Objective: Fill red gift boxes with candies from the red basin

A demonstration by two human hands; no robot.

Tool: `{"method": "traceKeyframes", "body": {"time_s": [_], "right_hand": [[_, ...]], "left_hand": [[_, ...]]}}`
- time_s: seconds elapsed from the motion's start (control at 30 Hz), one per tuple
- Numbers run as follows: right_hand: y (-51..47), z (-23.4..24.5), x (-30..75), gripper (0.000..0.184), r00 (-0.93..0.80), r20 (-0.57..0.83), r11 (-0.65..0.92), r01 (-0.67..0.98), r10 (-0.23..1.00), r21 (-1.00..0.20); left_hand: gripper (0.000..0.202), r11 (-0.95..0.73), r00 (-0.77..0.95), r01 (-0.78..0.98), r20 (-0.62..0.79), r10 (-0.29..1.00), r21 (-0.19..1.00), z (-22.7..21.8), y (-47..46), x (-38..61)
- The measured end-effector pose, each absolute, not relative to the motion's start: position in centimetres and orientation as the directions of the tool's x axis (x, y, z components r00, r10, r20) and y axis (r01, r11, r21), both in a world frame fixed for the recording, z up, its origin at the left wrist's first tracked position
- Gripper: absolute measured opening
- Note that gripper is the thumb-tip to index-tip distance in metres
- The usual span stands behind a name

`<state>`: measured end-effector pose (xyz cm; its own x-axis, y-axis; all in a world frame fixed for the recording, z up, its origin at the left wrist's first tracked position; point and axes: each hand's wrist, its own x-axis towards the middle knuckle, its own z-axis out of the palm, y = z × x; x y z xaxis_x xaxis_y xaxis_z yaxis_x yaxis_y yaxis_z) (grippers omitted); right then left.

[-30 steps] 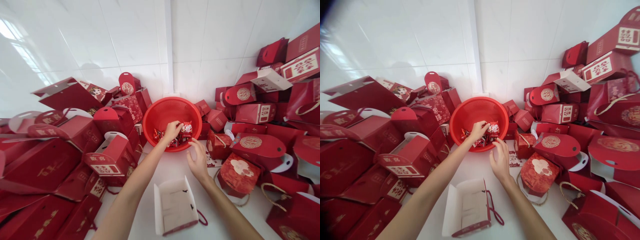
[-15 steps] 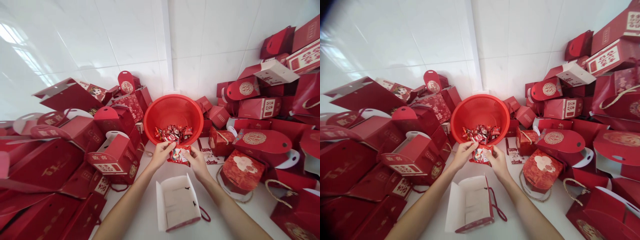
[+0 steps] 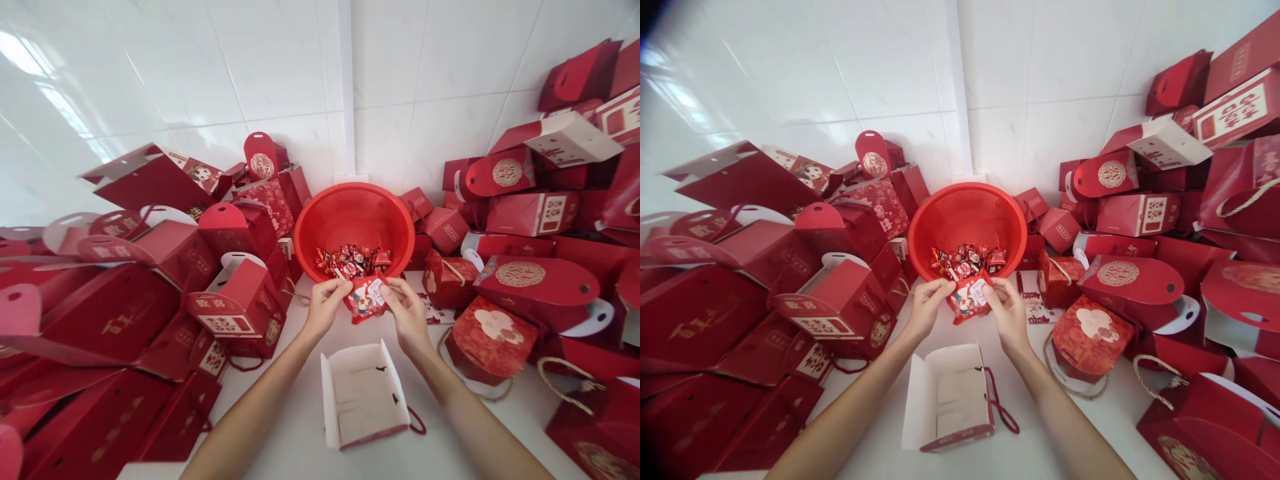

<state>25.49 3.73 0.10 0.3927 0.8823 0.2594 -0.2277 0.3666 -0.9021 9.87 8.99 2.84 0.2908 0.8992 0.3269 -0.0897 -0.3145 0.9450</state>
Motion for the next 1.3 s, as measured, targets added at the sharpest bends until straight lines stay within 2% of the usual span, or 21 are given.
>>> {"method": "traceKeyframes", "body": {"time_s": [0.1,0.2,0.27,0.37,0.47,0.57,0.87,1.1,1.3], "right_hand": [[3.7,0.4,26.2,0.031,0.509,0.36,0.453,-0.067,0.782,-0.889],[3.5,0.6,26.7,0.027,0.401,0.448,0.451,0.094,0.799,-0.888],[3.4,0.6,26.7,0.027,0.338,0.46,0.444,0.127,0.821,-0.887],[3.4,0.5,26.3,0.037,0.314,0.394,0.419,-0.011,0.864,-0.908],[3.5,0.4,26.0,0.047,0.207,0.293,0.328,-0.164,0.933,-0.93],[3.6,0.4,26.1,0.043,0.166,0.241,0.272,-0.196,0.956,-0.942],[4.3,0.3,27.0,0.041,0.373,0.167,0.299,-0.331,0.913,-0.895],[4.3,0.2,27.3,0.038,0.412,0.177,0.346,-0.384,0.894,-0.856],[4.4,0.0,27.2,0.039,0.374,0.173,0.32,-0.378,0.911,-0.869]], "left_hand": [[0.031,-0.225,0.518,-0.086,0.236,0.822,0.971,3.1,9.0,9.7],[0.029,-0.15,0.631,-0.083,0.168,0.757,0.985,3.2,8.8,9.9],[0.033,-0.141,0.642,-0.071,0.153,0.751,0.987,3.0,8.5,10.1],[0.038,-0.151,0.583,-0.116,0.19,0.79,0.982,2.8,8.3,10.4],[0.041,-0.205,0.4,-0.226,0.282,0.872,0.952,2.8,8.3,10.6],[0.041,-0.231,0.288,-0.268,0.306,0.907,0.935,2.9,8.5,10.6],[0.034,-0.2,0.328,-0.237,0.272,0.905,0.951,3.5,8.7,10.0],[0.033,-0.135,0.397,-0.263,0.235,0.887,0.955,3.2,8.5,10.1],[0.035,-0.106,0.379,-0.319,0.23,0.896,0.942,3.1,8.4,10.2]]}}
